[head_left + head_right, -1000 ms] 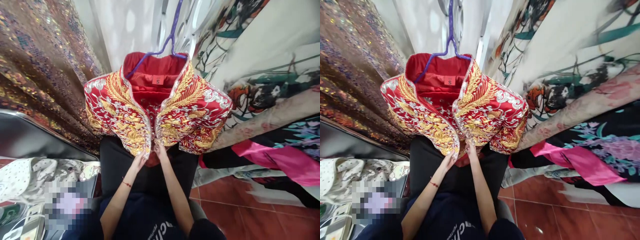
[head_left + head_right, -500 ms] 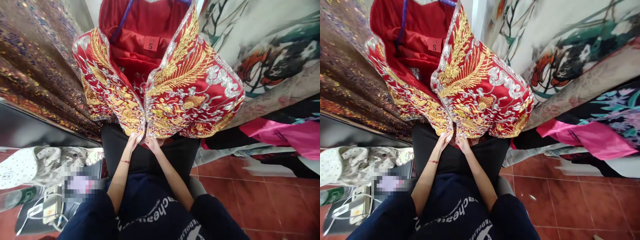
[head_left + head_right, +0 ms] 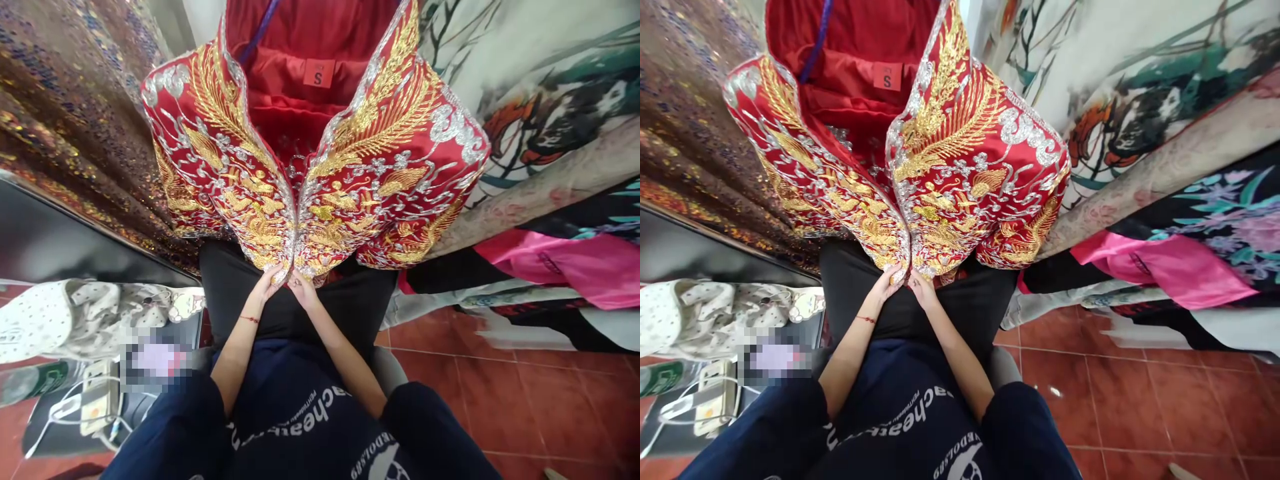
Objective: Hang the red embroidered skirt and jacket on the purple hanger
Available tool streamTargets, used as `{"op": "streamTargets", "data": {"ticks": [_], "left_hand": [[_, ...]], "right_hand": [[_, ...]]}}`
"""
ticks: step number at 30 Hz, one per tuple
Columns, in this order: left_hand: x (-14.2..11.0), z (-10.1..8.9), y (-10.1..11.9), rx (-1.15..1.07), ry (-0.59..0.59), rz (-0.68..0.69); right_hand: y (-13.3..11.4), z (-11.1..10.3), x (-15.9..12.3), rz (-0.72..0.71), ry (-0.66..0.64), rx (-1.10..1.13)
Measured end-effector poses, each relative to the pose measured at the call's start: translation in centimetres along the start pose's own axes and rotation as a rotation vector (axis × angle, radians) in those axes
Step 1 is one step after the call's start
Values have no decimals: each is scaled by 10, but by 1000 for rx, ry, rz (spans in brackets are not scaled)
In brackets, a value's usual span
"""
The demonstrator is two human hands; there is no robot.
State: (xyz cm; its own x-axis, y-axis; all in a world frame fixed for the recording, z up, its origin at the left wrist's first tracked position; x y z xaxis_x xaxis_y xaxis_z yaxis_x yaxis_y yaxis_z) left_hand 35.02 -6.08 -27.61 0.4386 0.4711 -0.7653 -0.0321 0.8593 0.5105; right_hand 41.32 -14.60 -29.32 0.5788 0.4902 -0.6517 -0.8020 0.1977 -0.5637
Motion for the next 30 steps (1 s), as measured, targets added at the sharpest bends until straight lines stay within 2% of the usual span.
{"op": "streamTargets", "data": {"ticks": [6, 11, 23, 30], "left_hand": [[4, 1, -13, 50, -92, -16], [4, 1, -14, 64, -145, 0], [-1, 6, -16, -21, -86, 14], [-5, 11, -19, -106, -42, 92]], "right_hand": [[-5, 3, -17, -19, 26, 40], [-11, 2, -21, -19, 36, 30], [-17, -4, -24, -65, 72, -2], [-23, -2, -25, -90, 82, -5]]}}
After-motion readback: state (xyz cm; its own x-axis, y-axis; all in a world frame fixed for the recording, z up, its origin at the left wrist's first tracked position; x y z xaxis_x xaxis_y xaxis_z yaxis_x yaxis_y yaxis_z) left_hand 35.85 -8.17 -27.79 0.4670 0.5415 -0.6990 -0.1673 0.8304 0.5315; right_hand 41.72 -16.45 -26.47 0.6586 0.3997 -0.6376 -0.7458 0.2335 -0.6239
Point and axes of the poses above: each hand's wrist, its own x-axis towards the middle knuckle, its own z-axis out of the palm, y = z × x, the point moved 8 cm from there along x, towards the middle knuckle, and after that the axes turned 15 degrees about y, right-handed, at the moved point
